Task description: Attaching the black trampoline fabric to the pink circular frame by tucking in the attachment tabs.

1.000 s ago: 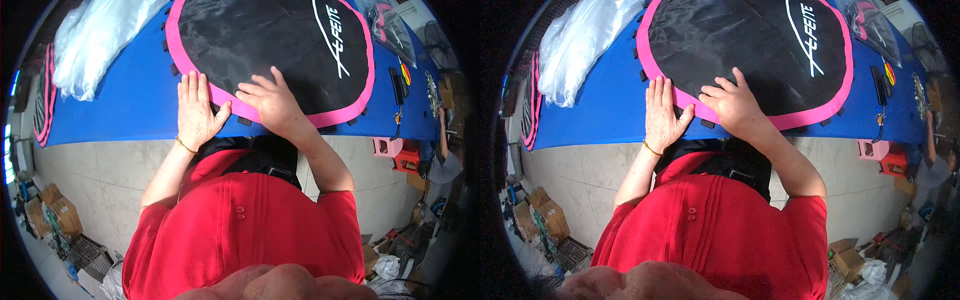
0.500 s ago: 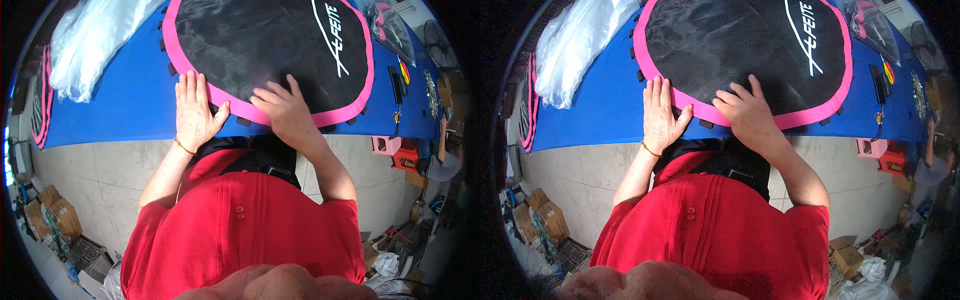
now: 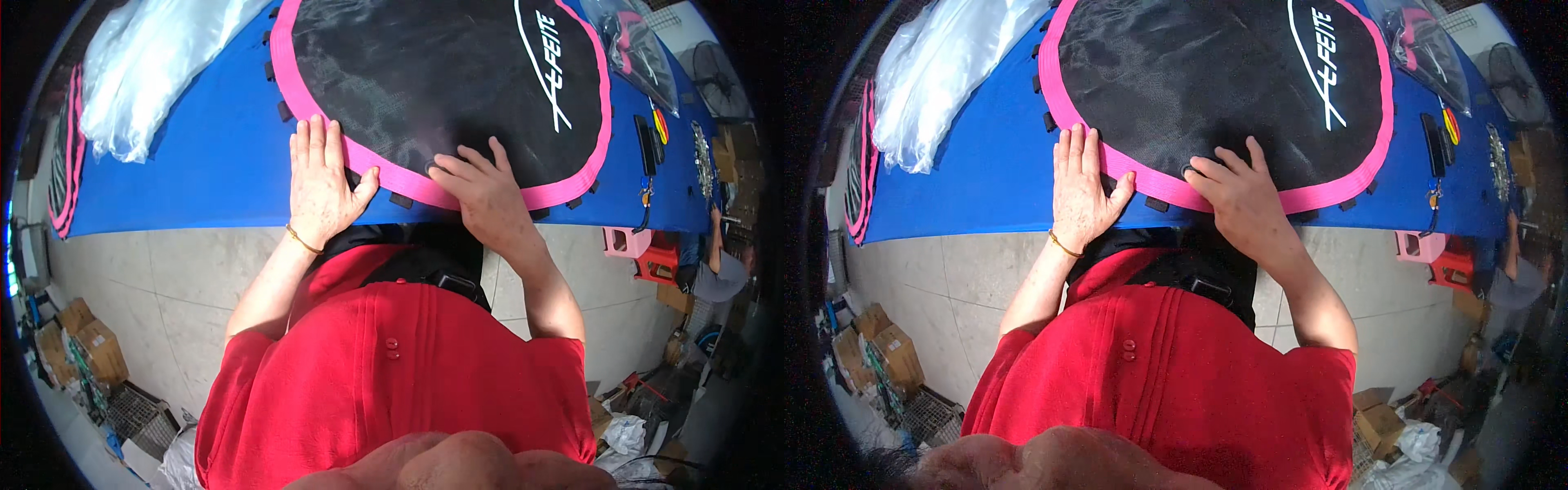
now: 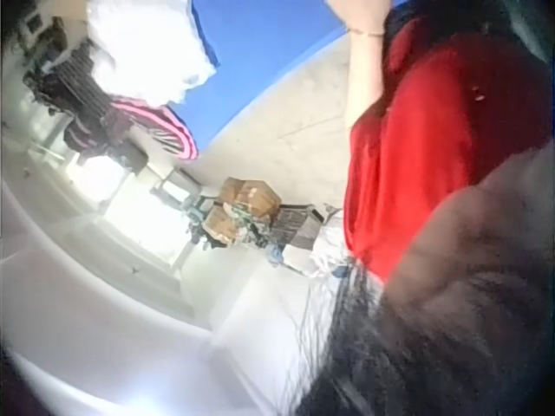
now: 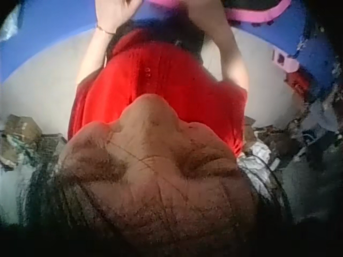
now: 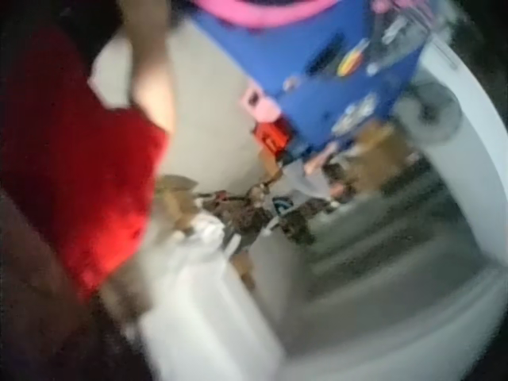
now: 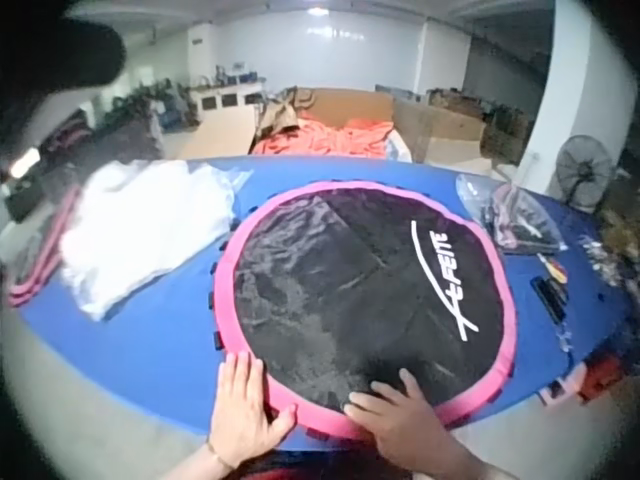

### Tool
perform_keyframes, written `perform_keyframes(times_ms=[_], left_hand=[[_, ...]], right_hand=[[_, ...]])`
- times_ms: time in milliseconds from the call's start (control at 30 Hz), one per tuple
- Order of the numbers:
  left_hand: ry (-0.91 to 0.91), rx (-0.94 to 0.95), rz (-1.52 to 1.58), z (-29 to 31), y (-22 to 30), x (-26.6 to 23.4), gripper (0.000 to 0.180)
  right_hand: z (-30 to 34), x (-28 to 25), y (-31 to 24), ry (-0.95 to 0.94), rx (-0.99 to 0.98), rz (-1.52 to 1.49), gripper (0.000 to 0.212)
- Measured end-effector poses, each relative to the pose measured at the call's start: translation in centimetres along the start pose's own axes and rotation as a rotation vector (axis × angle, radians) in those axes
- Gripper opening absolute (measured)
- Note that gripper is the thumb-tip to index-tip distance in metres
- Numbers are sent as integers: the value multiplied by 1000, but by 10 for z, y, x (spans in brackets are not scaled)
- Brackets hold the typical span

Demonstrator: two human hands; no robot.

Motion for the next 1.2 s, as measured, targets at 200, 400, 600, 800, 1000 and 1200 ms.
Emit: perform_keyframes(times_ms=[200, 400, 600, 800, 1000, 1200], left_hand=[[27, 8, 10, -3, 0, -1, 95], [16, 4, 20, -5, 0, -2, 95], [27, 3, 13, 0, -1, -4, 89], [27, 11, 10, 1, -1, -3, 89], [40, 25, 10, -1, 0, -2, 88], [36, 39, -8, 0, -1, 2, 88]], right_hand=[[-43, 40, -13, 74, -98, -75, 36], [-64, 54, -24, 72, -163, -48, 39], [-11, 13, -12, 61, -39, 4, 40], [35, -31, 54, 44, 191, 254, 42], [64, -58, 121, 150, 471, 436, 41], [74, -38, 106, 186, 395, 426, 35]])
Point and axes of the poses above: each hand's wrist, its own z-axis away from the middle knuckle, its own x-axis out of the palm, y = z × x, the point moved 6 cm from there along -z, towards the middle knuckle, and after that the axes turned 15 degrees about y, right-handed, at the moved point
